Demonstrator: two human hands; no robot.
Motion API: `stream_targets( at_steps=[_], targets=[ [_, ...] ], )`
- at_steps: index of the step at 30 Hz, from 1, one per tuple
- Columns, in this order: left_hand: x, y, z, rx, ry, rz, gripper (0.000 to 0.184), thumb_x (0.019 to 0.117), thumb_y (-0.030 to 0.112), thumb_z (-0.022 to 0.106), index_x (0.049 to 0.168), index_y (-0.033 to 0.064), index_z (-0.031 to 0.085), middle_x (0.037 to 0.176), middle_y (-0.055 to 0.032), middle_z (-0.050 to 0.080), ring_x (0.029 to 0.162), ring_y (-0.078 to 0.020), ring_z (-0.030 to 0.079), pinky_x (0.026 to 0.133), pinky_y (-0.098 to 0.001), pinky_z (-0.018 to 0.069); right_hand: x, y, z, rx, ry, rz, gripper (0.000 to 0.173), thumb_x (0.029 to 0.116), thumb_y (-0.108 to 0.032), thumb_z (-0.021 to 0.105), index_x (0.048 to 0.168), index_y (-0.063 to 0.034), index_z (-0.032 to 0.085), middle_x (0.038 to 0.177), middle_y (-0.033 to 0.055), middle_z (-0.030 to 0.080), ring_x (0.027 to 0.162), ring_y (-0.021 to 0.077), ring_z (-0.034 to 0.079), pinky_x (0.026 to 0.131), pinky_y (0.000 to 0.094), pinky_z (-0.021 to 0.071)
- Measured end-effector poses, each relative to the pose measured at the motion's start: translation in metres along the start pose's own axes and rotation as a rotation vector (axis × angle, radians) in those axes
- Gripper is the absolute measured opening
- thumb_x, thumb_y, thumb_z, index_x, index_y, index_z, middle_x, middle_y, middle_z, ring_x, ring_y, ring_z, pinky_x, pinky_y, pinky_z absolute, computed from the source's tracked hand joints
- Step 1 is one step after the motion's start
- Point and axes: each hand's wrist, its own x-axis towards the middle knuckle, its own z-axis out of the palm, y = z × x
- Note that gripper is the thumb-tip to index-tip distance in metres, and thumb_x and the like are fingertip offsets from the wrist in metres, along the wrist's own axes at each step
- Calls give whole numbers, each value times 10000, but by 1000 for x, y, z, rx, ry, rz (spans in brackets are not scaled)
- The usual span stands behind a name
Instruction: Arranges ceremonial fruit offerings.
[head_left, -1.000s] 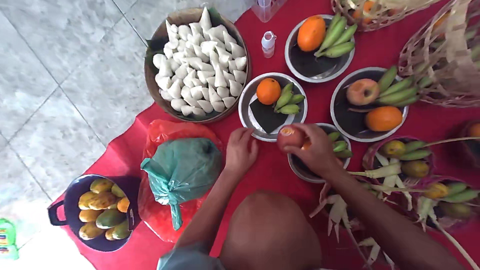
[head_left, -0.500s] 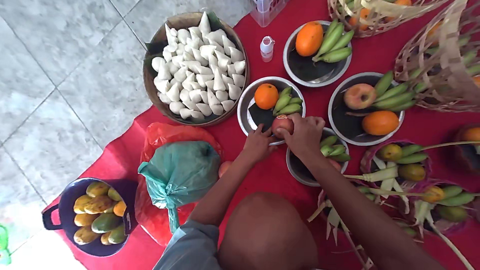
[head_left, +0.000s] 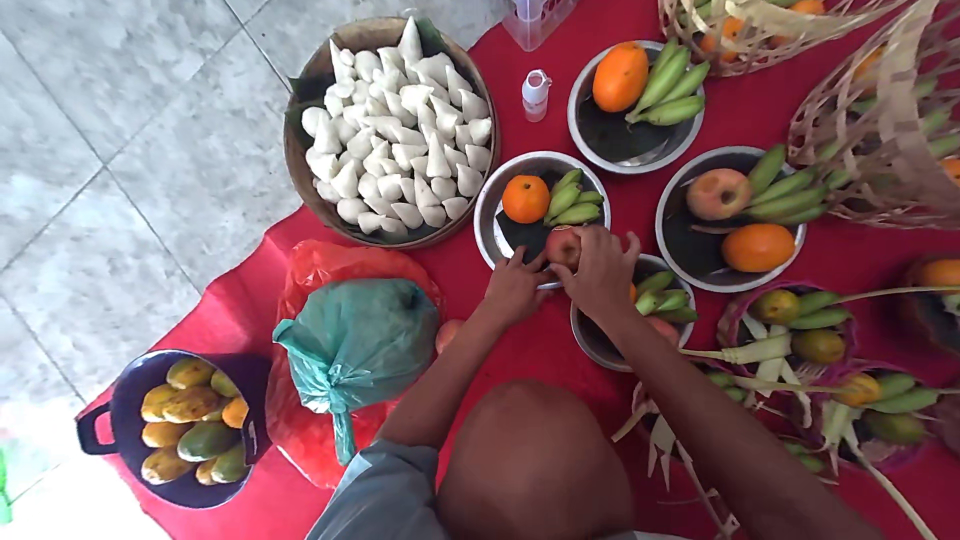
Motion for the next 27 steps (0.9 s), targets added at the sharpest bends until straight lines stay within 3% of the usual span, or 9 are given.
stream_targets(
  at_steps=[2,5,11,14,16,18,22,25,27],
  targets=[
    [1,-2,1,18,-1,4,383,1042,330,577,1407,229,639,1600,-63,439,1476,-426,338,1064,-625,358,5,3,-7,-13,9,-8,411,919,-241,760,1223,1,626,1239,240,628,1153,449,615,1069,756,313],
    [2,-2,3,30,-6,6,392,1040,337,580,1417,242,628,1606,-63,431,1479,-435,331,1057,-638,366,10,7,-7,-32,0,2,306,936,-220,751,1126,8,676,1234,238,638,1143,447,630,1071,762,319],
    [-2,-4,1,-65,67,62,424,987,351,670,1366,160,669,1566,-148,468,1452,-447,373,1071,-642,358,10,0,-15,44,-62,53,359,927,-227,772,1191,-16,652,1340,239,574,1192,461,579,1003,732,375],
    [-7,-13,-2,-194,402,51,394,953,310,694,1214,17,726,1350,-217,638,1269,-383,603,1053,-579,469,11,4,-9,71,-55,55,439,875,-245,823,1196,-2,648,1343,249,583,1216,471,563,1011,722,369],
    [-7,-17,-15,-213,601,-85,372,963,235,683,1205,-48,690,1251,-256,659,1187,-397,635,1025,-541,499,13,8,-7,92,-32,70,454,858,-278,830,1169,10,668,1306,249,618,1197,468,581,1013,706,375],
    [2,-23,-30,-223,734,-163,478,927,212,737,1287,-78,613,1294,-305,590,1198,-431,603,1017,-514,510,16,7,-15,129,-5,95,474,898,-340,782,1169,31,664,1291,261,623,1188,466,590,996,673,408],
    [29,-29,-42,-202,675,-187,677,878,211,799,1453,-10,517,1435,-310,497,1310,-467,517,1078,-533,460,46,5,-38,175,11,108,572,936,-330,732,1371,6,575,1338,299,566,1213,497,558,926,646,479],
    [42,-29,-46,-227,647,-191,681,863,143,809,1462,11,513,1447,-315,477,1333,-483,486,1090,-536,449,79,-3,-43,118,-202,150,670,938,-340,760,1507,-110,491,1438,274,497,1163,490,593,861,643,517],
    [42,-32,-47,-225,660,-170,666,856,137,811,1447,12,532,1419,-312,497,1308,-484,502,1072,-535,461,93,-9,-39,69,-313,156,597,957,-251,740,1490,-130,499,1478,269,458,1094,478,638,851,622,539]
  ],
)
